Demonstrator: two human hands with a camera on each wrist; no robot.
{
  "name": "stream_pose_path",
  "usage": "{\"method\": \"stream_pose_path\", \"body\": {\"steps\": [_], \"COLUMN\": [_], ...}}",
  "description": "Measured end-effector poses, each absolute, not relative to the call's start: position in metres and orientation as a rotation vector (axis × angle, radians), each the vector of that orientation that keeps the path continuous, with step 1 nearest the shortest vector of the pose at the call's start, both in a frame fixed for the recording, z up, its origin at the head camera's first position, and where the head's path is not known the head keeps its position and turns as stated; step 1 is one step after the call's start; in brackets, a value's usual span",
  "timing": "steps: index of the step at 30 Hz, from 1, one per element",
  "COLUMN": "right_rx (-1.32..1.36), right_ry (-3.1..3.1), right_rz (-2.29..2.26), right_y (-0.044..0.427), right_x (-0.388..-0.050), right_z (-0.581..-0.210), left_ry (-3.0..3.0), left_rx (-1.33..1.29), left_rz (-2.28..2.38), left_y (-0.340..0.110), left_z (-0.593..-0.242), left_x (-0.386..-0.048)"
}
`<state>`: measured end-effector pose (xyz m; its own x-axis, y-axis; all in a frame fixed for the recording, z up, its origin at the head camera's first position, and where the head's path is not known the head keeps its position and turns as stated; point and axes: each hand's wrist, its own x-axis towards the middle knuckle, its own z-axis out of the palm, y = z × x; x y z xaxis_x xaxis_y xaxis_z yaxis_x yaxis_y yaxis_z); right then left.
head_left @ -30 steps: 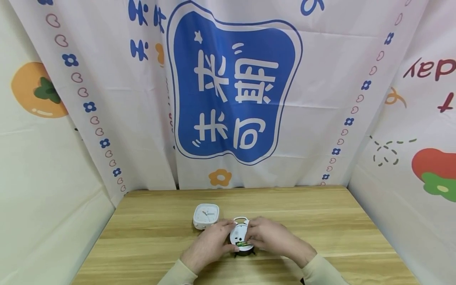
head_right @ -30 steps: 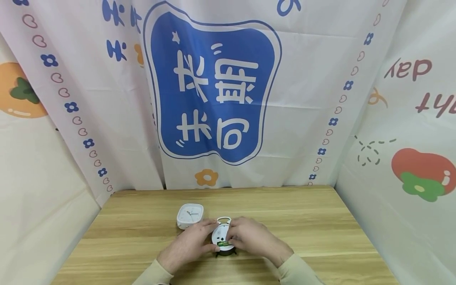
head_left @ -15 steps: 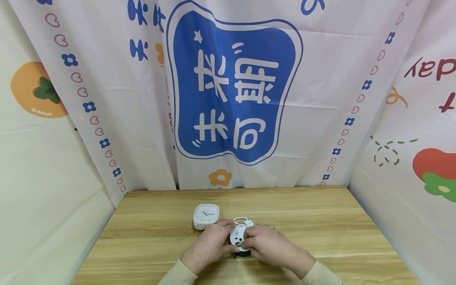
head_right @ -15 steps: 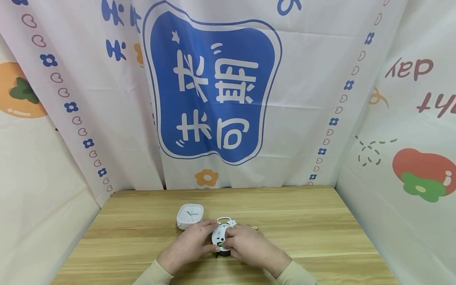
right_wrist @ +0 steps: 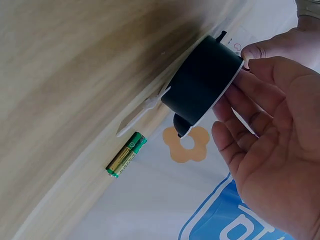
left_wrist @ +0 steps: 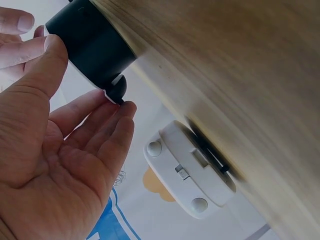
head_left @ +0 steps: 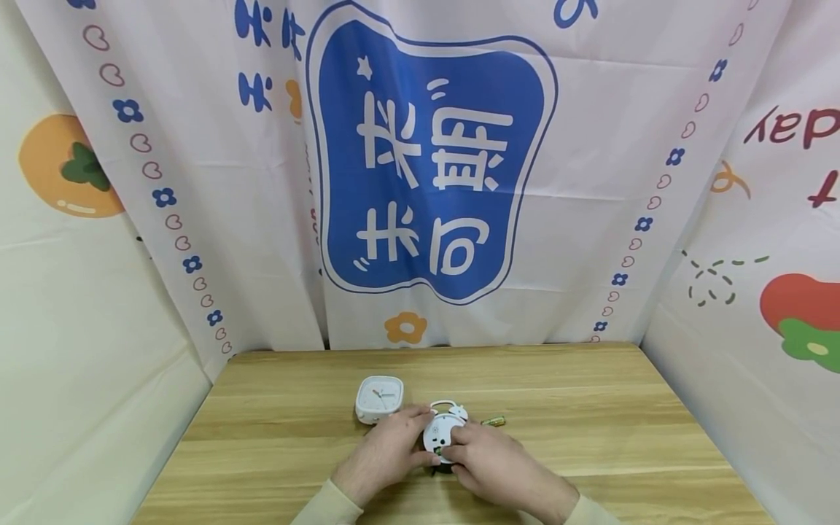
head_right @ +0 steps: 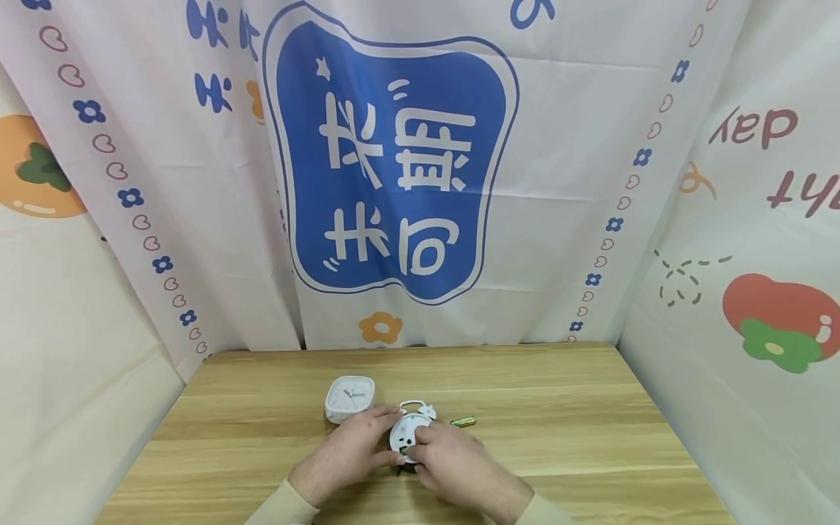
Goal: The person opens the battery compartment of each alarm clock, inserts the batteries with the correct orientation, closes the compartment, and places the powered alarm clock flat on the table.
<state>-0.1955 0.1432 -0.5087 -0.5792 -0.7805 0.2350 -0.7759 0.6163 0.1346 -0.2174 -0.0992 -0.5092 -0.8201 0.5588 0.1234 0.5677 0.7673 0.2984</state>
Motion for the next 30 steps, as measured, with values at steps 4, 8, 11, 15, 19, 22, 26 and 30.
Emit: {"method": "stream_pose_path", "body": {"steps": [4,8,11,15,19,22,26,30], "right_rx": [1.258,1.230,1.203,1.166,1.156,1.162,1.169,1.182], "right_ry": [-2.594,-2.631,-2.647,-2.682,-2.715,-2.721,-2.712,-2.698], "right_rz": [0.012,0.055,0.058,0.055,0.056,0.057,0.055,0.064], "right_y": [0.1433,0.1409,0.1384,0.1364,0.1375,0.1384,0.1385,0.1385], "right_x": [-0.1958,-0.1956,-0.1939,-0.1923,-0.1922,-0.1918,-0.1925,-0.1953], "right_z": [-0.5092,-0.5094,-0.5081,-0.5050,-0.5033,-0.5029,-0.5031,-0.5041], "left_ry": [-2.929,-2.940,-2.938,-2.923,-2.927,-2.929,-2.918,-2.917], "left_rx": [-0.925,-0.917,-0.919,-0.928,-0.930,-0.931,-0.936,-0.930], "left_rz": [-0.493,-0.480,-0.482,-0.483,-0.482,-0.484,-0.488,-0.498], "left_y": [-0.0994,-0.0995,-0.0993,-0.0989,-0.0979,-0.0975,-0.0977,-0.0985], "left_z": [-0.5094,-0.5098,-0.5096,-0.5086,-0.5081,-0.5081,-0.5084,-0.5090], "left_x": [-0.2176,-0.2177,-0.2176,-0.2174,-0.2173,-0.2172,-0.2171,-0.2176]}}
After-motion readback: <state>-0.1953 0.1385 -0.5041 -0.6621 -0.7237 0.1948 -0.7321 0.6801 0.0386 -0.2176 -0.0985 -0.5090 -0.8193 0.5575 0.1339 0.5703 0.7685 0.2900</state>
